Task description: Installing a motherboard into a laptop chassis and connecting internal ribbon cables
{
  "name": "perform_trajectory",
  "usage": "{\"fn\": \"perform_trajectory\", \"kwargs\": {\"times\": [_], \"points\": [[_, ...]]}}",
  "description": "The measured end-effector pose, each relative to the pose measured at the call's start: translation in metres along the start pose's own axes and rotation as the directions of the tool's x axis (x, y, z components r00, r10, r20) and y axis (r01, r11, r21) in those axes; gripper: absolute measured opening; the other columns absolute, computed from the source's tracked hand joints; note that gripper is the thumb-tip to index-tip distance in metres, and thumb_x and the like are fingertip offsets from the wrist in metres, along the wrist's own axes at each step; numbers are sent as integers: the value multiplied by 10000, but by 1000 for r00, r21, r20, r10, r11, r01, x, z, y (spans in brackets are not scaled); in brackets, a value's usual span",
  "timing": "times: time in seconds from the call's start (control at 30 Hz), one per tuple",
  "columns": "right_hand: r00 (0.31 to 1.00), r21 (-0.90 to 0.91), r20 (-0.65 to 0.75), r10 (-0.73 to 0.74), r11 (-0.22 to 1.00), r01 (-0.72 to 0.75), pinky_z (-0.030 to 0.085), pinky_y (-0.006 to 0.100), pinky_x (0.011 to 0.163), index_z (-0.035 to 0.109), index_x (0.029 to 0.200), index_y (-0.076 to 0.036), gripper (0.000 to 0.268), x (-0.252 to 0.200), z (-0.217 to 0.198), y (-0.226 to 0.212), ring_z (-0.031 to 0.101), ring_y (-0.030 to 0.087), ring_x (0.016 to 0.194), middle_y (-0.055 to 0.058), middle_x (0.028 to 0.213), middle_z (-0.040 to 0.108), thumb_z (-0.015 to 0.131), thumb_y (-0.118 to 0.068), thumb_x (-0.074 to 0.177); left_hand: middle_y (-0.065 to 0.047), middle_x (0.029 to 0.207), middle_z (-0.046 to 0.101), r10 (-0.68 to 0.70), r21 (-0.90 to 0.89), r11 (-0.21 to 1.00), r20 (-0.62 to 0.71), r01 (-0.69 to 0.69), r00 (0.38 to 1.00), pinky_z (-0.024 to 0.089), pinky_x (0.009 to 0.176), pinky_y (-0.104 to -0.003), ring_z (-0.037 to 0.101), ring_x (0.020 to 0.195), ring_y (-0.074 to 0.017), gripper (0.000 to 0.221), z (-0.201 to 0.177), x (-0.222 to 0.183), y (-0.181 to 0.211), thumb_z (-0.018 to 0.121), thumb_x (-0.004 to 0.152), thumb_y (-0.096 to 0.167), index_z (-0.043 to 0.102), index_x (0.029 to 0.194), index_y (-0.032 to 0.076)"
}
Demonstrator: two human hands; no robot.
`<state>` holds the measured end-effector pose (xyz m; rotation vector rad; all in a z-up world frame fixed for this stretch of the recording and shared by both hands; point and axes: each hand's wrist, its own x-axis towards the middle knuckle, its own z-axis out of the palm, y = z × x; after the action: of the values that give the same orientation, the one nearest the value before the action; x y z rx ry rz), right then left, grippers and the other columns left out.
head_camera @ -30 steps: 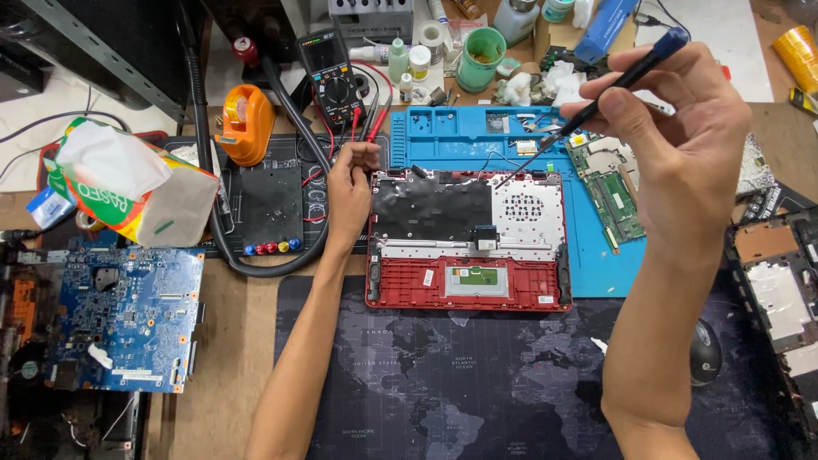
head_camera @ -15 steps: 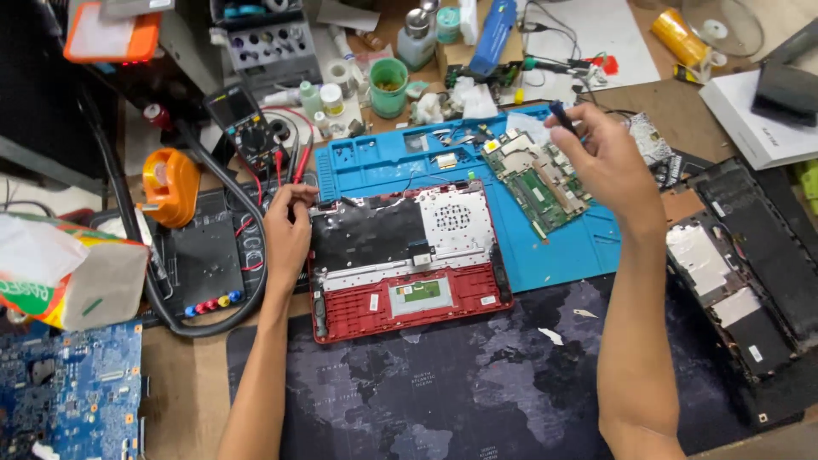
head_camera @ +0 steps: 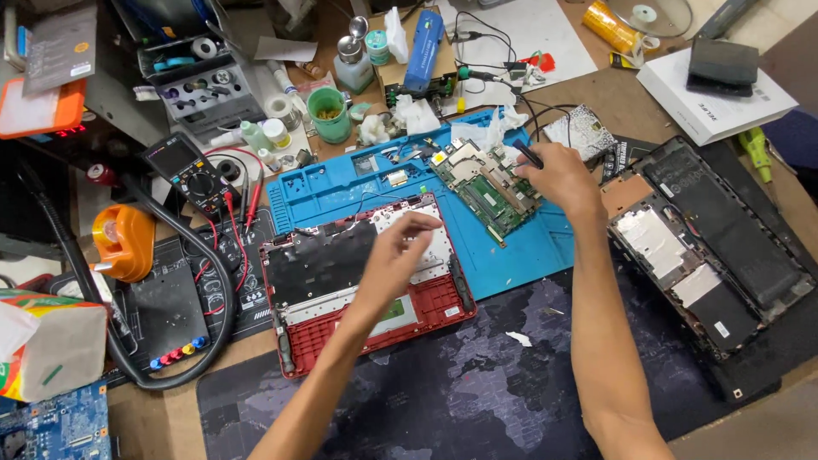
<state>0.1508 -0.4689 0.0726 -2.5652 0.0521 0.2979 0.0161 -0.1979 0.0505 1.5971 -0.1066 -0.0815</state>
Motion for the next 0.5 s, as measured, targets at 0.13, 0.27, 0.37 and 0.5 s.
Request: {"fn": "perform_trajectory", "kwargs": {"times": [0.13,0.27,0.37,0.5], "points": [[1000,20,-14,-14,1000,14,568,517,764,761,1166,-58,207,5,1,6,706,385,930,204,981,728,697,-149,991,-211,1237,633,-180,-210,956,135,206,974,478,1033,-448,597,1207,-315,298,42,10,29,586,1004,173,634,1288,96],[999,56,45,-6,998,4,579,549,815,745,1194,-27,236,2,0,3,681,431,1028,250,1037,717,683,-130,991,-402,1455,326,-340,-420,830,140,367,930,270,1205,-555,311,1452,-517,575,62,32,32,581,975,146,386,1503,28],[999,61,52,-6,998,3,582,554,820,754,1174,-37,233,16,5,15,676,441,1052,256,1058,719,704,-143,973,-428,1513,205,-367,-512,775,114,371,923,186,1238,-568,190,1503,-549,668,68,43,26,574,974,122,272,1558,4],[995,59,100,21,998,-27,586,536,857,751,1189,-58,281,15,8,14,671,408,1095,219,1095,728,735,-202,948,-377,1568,162,-452,-639,671,50,376,891,194,1237,-559,186,1524,-507,868,71,46,16,633,913,113,124,1609,15]]}}
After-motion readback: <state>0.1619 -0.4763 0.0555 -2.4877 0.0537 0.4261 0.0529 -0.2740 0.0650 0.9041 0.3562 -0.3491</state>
